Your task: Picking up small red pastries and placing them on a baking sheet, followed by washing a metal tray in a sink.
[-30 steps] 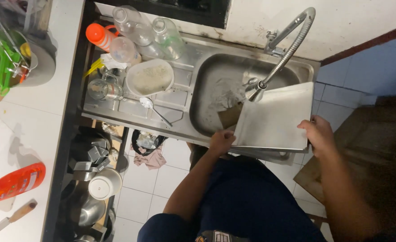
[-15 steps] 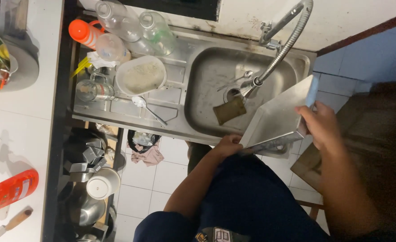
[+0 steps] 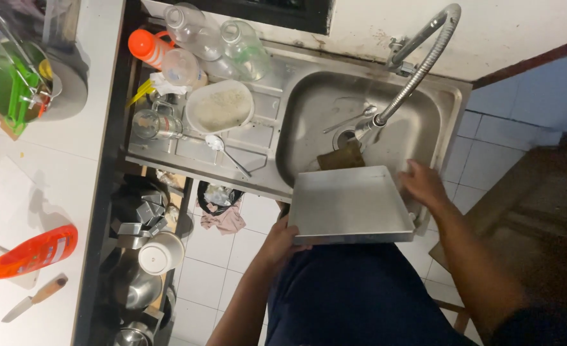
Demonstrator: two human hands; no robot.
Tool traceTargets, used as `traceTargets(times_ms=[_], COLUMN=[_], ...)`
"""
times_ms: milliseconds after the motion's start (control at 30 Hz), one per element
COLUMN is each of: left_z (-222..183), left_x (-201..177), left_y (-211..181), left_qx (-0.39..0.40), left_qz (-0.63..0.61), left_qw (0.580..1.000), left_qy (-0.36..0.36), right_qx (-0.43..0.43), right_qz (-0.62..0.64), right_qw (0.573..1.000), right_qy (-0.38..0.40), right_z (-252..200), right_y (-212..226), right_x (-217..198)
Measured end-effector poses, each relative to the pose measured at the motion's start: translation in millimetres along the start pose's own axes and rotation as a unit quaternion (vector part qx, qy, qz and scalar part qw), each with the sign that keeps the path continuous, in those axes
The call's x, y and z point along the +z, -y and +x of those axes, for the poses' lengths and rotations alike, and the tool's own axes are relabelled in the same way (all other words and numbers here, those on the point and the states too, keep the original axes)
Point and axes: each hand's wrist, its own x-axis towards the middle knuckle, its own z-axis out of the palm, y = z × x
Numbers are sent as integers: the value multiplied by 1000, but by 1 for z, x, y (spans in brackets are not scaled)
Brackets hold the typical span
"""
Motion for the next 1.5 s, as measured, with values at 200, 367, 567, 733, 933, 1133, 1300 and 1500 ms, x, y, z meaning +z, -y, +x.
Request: traceTargets(times_ms=[200,367,567,733,933,1133,1300,1500], left_z=[-29,-42,-55,-55,-34,-20,-16,-18], left_x=[-5,-13,-14,-12,-12,-9,-3,1], left_y=[-6,3,-3,-8,-3,0,0,-2], left_qx=[104,58,112,121,89,86,56,75], left_qz=[188,154,119,139,189,250,252,255], left_qw=[970,962,962,960,951,937,937,941], left_qy=[-117,-217,-218,-210,-228,-229,-236,-210], right_qx=[-267,-534,-341,-292,-182,-132,-82,-112], right_qz=[-152,-585,-310,-308,-200,-157,-118,-164], right_qw=[944,610,883,905,963,978,988,978], right_qy=[123,-7,92,43,8,48,58,69], right_z=[56,153,135,123,92,88,65,95], right_y=[44,4,16,19,48,59,76,47], right_x=[90,147,142,106,64,62,58,80])
